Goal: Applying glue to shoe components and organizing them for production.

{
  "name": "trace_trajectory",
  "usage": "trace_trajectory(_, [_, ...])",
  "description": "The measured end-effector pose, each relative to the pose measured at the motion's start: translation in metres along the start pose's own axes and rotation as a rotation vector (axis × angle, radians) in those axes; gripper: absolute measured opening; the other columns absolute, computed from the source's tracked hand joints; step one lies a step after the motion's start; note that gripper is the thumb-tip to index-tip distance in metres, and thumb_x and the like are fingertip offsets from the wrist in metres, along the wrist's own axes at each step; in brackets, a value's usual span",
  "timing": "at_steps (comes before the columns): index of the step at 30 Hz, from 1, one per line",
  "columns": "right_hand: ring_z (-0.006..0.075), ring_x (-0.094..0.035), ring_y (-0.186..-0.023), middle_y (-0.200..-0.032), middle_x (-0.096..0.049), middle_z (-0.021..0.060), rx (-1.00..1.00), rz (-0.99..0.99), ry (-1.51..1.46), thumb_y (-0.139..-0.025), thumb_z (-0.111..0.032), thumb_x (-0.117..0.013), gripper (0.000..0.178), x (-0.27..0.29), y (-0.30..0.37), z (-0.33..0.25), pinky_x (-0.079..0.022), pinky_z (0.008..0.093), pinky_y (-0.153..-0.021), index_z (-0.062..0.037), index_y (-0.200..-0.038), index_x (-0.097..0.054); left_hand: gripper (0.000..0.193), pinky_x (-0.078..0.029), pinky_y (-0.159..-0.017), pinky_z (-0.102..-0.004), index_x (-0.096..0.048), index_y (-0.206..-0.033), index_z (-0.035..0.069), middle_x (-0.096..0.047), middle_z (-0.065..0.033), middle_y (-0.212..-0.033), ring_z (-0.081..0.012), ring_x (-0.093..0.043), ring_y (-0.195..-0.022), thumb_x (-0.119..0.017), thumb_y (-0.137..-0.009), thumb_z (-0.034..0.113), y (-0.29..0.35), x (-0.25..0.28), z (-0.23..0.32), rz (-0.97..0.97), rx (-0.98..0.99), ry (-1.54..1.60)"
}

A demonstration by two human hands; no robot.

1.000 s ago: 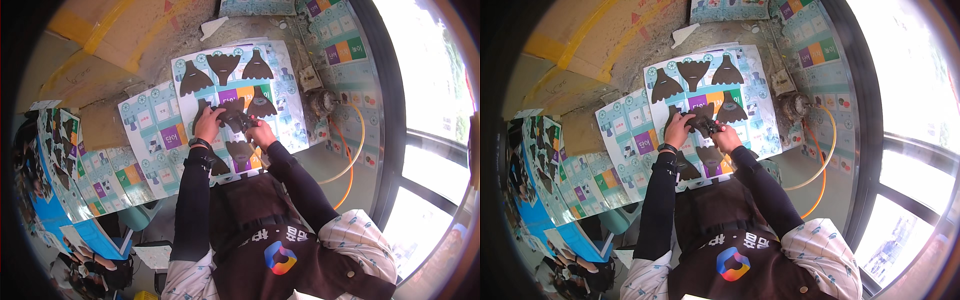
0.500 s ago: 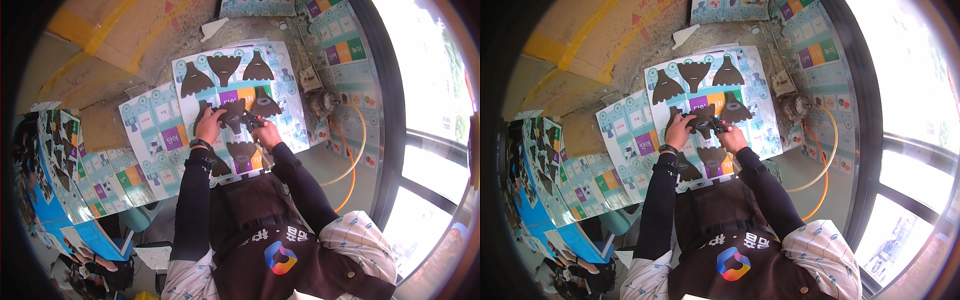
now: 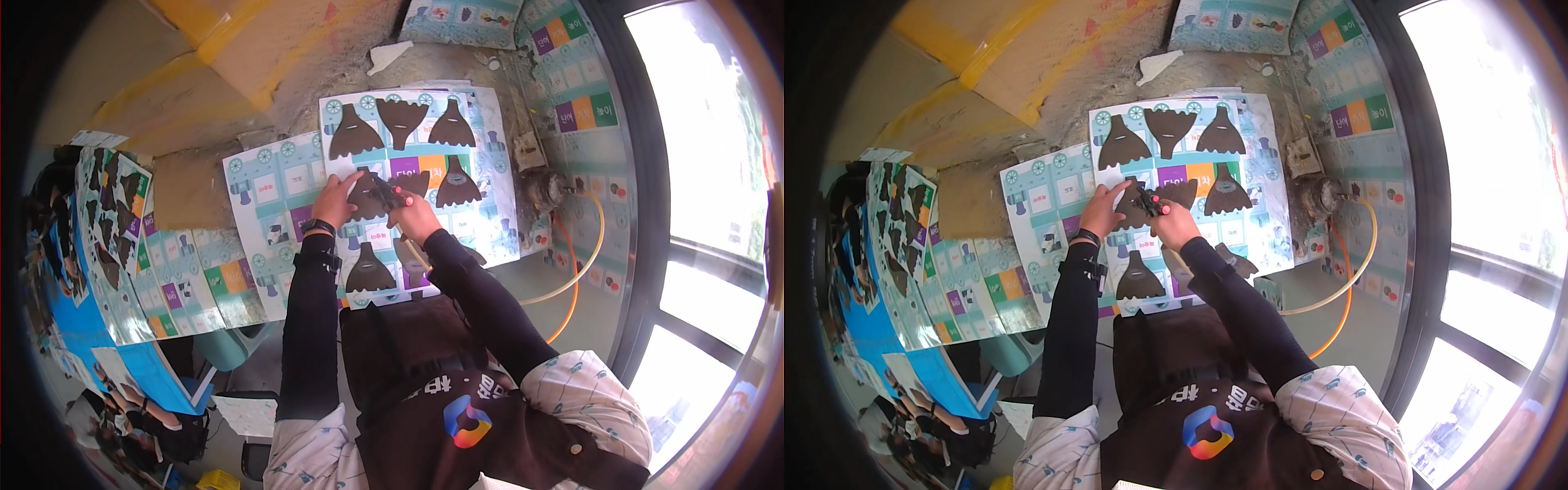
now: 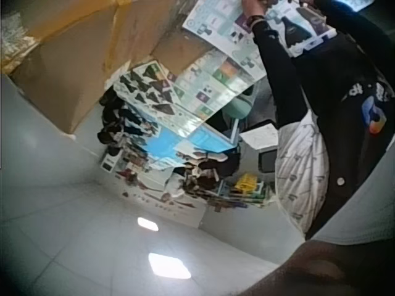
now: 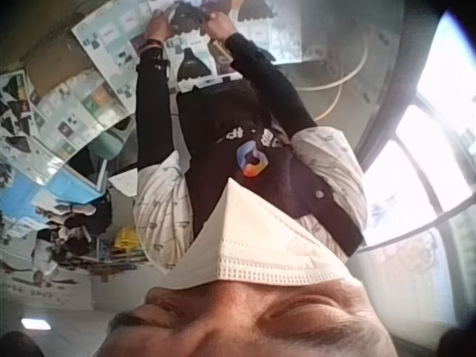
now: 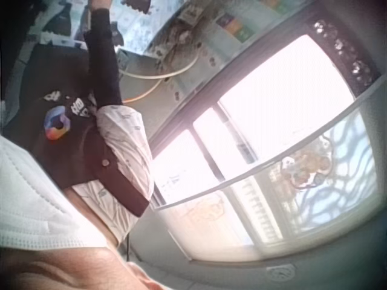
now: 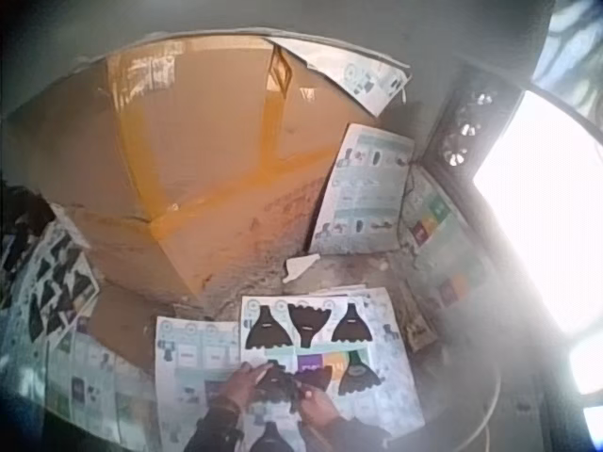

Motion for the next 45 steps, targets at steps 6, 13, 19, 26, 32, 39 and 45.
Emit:
trace_trajectory(6, [0.0218,-0.066,-0.059,-0.067,-0.065,0.0143,-0.010,0.073,0.128,-0.077,-0.016,-0.060,0.024,-0.006,-0.017,0.004,-0.052,0.0353,-0.060,0.0044,-0.089,-0.063,0.082,-0.050,-0.080,-0.0401,-0.045,-0.138,0.032,-0.049,-0.0121,-0.104,-0.0318,-0.059,-0.092,-0.075,-0.070,-0.001,0.001,-0.008,-0.004,0.009,-0.044,-0.011])
trace_trajectory(13, [0.0225,-0.065,-0.057,-0.065,-0.065,0.0141,-0.034,-0.005,0.111,-0.077,-0.015,-0.060,0.020,-0.010,-0.022,0.014,-0.050,0.0352,-0.057,0.0038,-0.085,-0.063,0.083,-0.050,-0.082,-0.0401,-0.043,-0.139,0.031,-0.048,-0.0128,-0.105,-0.0327,-0.058,-0.095,-0.074,-0.070,-0.002,0.001,-0.008,-0.004,0.032,-0.045,0.006])
trace_trajectory(19, [0.0215,-0.064,-0.057,-0.063,-0.063,0.0125,-0.087,0.047,0.158,-0.078,-0.014,-0.060,0.018,0.006,-0.012,0.017,-0.049,0.0358,-0.055,0.0025,-0.083,-0.062,0.079,-0.049,-0.086,-0.0395,-0.045,-0.138,0.030,-0.049,-0.0127,-0.106,-0.0327,-0.057,-0.100,-0.072,-0.071,-0.002,0.001,-0.007,-0.005,0.010,-0.032,0.024])
trace_trajectory(26, [0.0213,-0.063,-0.057,-0.066,-0.063,0.0118,-0.073,0.043,0.117,-0.077,-0.013,-0.059,0.018,0.005,-0.019,0.014,-0.050,0.0352,-0.053,0.0022,-0.087,-0.062,0.082,-0.049,-0.084,-0.0399,-0.044,-0.139,0.029,-0.048,-0.0135,-0.106,-0.0334,-0.057,-0.099,-0.073,-0.070,-0.005,0.002,-0.007,-0.003,0.020,-0.039,0.005])
trace_trajectory(32, [0.0190,-0.066,-0.067,-0.074,-0.066,0.0112,-0.018,-0.035,-0.104,-0.071,-0.008,-0.059,0.022,0.041,-0.011,0.004,-0.054,0.0330,-0.049,0.0035,-0.087,-0.067,0.062,-0.049,-0.083,-0.0424,-0.051,-0.132,0.024,-0.052,-0.0135,-0.105,-0.0346,-0.058,-0.098,-0.072,-0.076,0.008,-0.003,0.005,0.013,0.053,0.002,-0.039])
trace_trajectory(39, [0.0174,-0.066,-0.066,-0.077,-0.068,0.0097,0.046,0.280,-0.188,-0.073,-0.008,-0.056,0.021,0.202,-0.012,-0.021,-0.049,0.0294,-0.044,0.0017,-0.090,-0.063,0.061,-0.050,-0.081,-0.0420,-0.051,-0.133,0.023,-0.052,-0.0113,-0.103,-0.0322,-0.059,-0.095,-0.072,-0.077,0.013,-0.092,-0.004,0.104,0.181,-0.136,0.057])
trace_trajectory(45, [0.0202,-0.068,-0.068,-0.080,-0.069,0.0114,-0.037,0.264,-0.207,-0.069,-0.007,-0.061,0.019,0.231,-0.045,-0.021,-0.051,0.0303,-0.044,0.0040,-0.083,-0.066,0.073,-0.050,-0.084,-0.0428,-0.042,-0.140,0.030,-0.050,-0.0155,-0.108,-0.0355,-0.059,-0.100,-0.075,-0.076,0.015,-0.172,-0.032,0.158,0.075,-0.230,-0.123])
Point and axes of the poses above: each hand's wrist, its own y-axis away from the middle knuckle, its own x-axis out of the back of the hand, z = x × y, the point moved 6 cm from there along -y, towards the middle knuckle
